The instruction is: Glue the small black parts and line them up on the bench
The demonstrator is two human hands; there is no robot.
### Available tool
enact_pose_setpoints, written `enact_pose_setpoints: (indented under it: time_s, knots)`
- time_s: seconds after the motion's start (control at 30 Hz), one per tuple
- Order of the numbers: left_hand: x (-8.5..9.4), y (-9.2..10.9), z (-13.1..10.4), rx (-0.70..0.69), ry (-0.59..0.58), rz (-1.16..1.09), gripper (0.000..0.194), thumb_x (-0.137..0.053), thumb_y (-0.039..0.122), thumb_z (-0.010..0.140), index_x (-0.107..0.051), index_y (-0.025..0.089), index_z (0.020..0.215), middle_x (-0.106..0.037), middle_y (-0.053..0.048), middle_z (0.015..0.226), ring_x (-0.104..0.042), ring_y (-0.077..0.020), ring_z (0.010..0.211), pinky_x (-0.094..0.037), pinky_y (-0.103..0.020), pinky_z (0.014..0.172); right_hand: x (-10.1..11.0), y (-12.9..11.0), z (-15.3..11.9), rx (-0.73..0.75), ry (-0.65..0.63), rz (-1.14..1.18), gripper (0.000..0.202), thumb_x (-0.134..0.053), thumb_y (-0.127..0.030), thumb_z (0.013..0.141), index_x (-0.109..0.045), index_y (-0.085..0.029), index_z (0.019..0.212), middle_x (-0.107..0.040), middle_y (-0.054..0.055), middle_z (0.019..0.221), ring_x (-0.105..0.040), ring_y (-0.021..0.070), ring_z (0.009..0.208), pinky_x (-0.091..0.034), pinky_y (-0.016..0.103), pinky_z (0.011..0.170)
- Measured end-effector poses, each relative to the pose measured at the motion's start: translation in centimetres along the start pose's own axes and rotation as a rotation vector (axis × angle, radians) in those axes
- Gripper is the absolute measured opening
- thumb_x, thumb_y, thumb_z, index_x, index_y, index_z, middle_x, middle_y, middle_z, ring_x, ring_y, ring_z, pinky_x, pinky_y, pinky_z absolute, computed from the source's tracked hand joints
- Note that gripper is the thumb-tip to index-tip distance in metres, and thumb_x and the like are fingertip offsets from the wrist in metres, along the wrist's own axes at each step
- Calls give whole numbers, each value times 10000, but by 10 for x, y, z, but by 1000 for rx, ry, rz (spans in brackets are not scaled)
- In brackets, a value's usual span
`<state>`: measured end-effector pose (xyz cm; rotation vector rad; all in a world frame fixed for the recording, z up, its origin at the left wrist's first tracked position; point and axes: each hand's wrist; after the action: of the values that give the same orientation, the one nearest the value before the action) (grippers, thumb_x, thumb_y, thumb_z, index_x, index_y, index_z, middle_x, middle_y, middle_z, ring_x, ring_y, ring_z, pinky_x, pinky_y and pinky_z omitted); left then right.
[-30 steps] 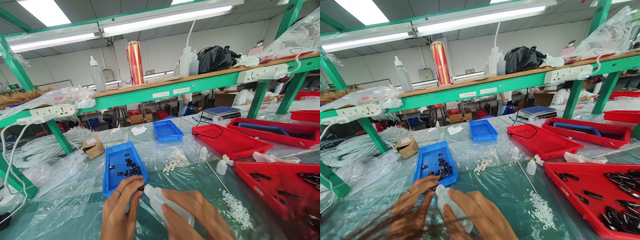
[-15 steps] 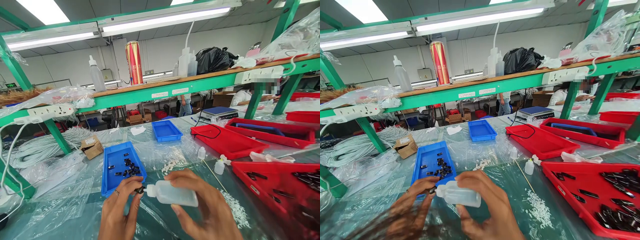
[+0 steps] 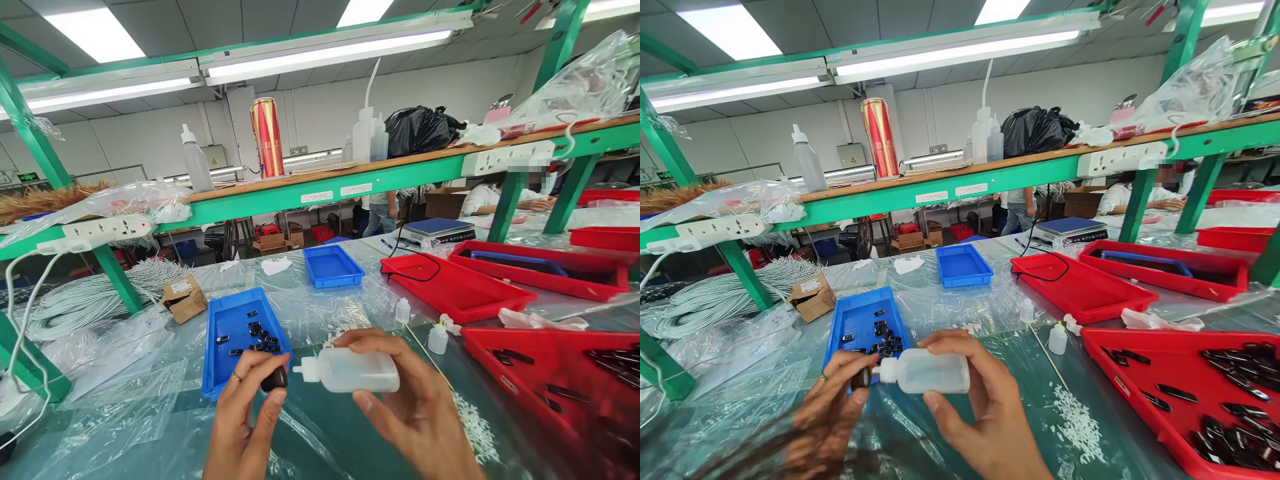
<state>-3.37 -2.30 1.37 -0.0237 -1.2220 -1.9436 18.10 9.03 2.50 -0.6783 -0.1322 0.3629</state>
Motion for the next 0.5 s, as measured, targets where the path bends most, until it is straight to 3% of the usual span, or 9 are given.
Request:
enact_pose_setpoints:
  time_s: [0.1,0.3,0.5]
  knots:
    - [1,3,2,-159,78,10,161,-829,428,963,-851,516,1096,-868,7,1133,-840,-327,1116,-757,-426,882,-2,-4,-4,99,0,-101,347,-790,-295,904,-709,-435,1212,-855,19,1114,-839,238,984,-738,312,787]
    - [-5,-3,11,-444,189,-98,166,-855,317,963,-799,403,1095,-850,31,946,-831,-210,883,-724,-248,728,-6,-8,-6,213,-17,-214,339,-729,-223,891,-676,-372,1192,-847,7,1076,-845,222,922,-730,335,781]
    - [-11,3,9,-374,249,-195,61,-840,377,992,-782,376,1012,-866,44,927,-817,-186,962,-704,-240,887,-8,-7,-9,266,-35,-254,356,-714,-196,896,-662,-341,1217,-847,8,1096,-848,195,919,-699,300,688]
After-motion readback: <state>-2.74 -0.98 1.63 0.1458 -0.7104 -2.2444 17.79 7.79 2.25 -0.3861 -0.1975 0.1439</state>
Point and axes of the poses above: each hand's wrist, its own z-axis towards the middle knuckle, its own x-axis out of the back of the hand, y = z × x
